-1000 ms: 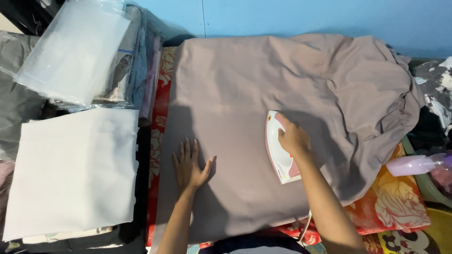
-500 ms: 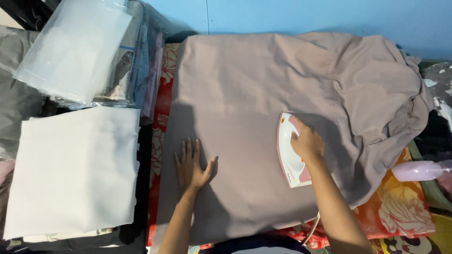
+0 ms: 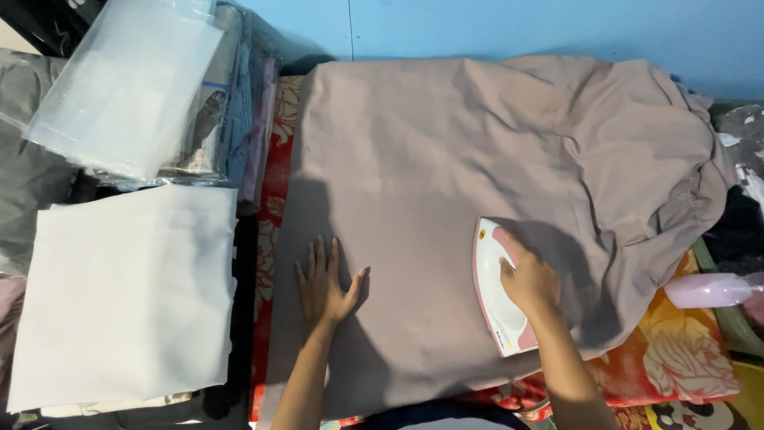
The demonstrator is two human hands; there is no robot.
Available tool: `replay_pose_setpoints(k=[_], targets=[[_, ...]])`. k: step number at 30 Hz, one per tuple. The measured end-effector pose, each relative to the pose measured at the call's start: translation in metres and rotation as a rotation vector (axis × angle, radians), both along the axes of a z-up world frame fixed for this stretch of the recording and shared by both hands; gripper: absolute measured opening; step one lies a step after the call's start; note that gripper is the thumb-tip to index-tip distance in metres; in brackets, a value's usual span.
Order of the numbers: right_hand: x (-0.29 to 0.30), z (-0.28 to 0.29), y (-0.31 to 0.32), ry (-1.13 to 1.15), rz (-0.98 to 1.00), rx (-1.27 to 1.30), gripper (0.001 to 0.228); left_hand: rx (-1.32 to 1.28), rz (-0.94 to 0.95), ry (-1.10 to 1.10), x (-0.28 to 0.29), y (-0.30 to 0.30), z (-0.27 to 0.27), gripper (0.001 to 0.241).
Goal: The person irons a large piece of gray fabric on a table covered with a red floral cloth. They use a pink and white iron to smooth the fabric, repeatedly moving it across the surface. The person also adjusts and folds the fabric with their hands during the process.
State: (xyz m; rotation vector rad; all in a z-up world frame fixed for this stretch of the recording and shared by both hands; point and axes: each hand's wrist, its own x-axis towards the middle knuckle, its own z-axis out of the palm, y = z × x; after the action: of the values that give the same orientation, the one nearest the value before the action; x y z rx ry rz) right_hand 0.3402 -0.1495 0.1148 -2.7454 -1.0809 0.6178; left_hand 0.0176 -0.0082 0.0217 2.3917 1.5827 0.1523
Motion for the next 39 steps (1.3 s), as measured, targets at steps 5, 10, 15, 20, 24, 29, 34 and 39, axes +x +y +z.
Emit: replay_pose_setpoints(k=[5,10,15,20,24,29,34,39], targets=[[0.017,-0.011,0.018,-0.061,-0.010,-0.022,0.058,0.014,0.005,0.004,0.000,0.000,-0.001,0.085],[0.056,-0.037,0.071,-0.106,0.012,0.051,0.057,0.011,0.005,0.016,0.000,0.000,0.001,0.084],[0.054,-0.029,0.078,-0.136,0.030,0.081,0.057,0.009,0.002,-0.003,0.000,-0.001,0.001,0.085],[0.010,0.006,0.021,0.060,0.037,0.180,0.057,0.013,0.005,-0.006,-0.001,-0.001,0.000,0.085],[-0.005,0.022,-0.024,0.049,0.018,0.123,0.056,0.035,0.002,-0.029,-0.001,-0.001,-0.009,0.085],[0.030,-0.003,-0.037,-0.055,-0.148,-0.054,0.060,0.097,-0.002,-0.030,-0.001,0.001,-0.018,0.085],[0.069,-0.026,0.015,-0.120,-0.132,-0.008,0.059,0.042,0.010,-0.016,0.001,0.001,-0.006,0.084],[0.121,-0.053,0.077,-0.165,-0.092,0.045,0.058,0.027,0.014,-0.052,0.001,0.000,-0.005,0.084]])
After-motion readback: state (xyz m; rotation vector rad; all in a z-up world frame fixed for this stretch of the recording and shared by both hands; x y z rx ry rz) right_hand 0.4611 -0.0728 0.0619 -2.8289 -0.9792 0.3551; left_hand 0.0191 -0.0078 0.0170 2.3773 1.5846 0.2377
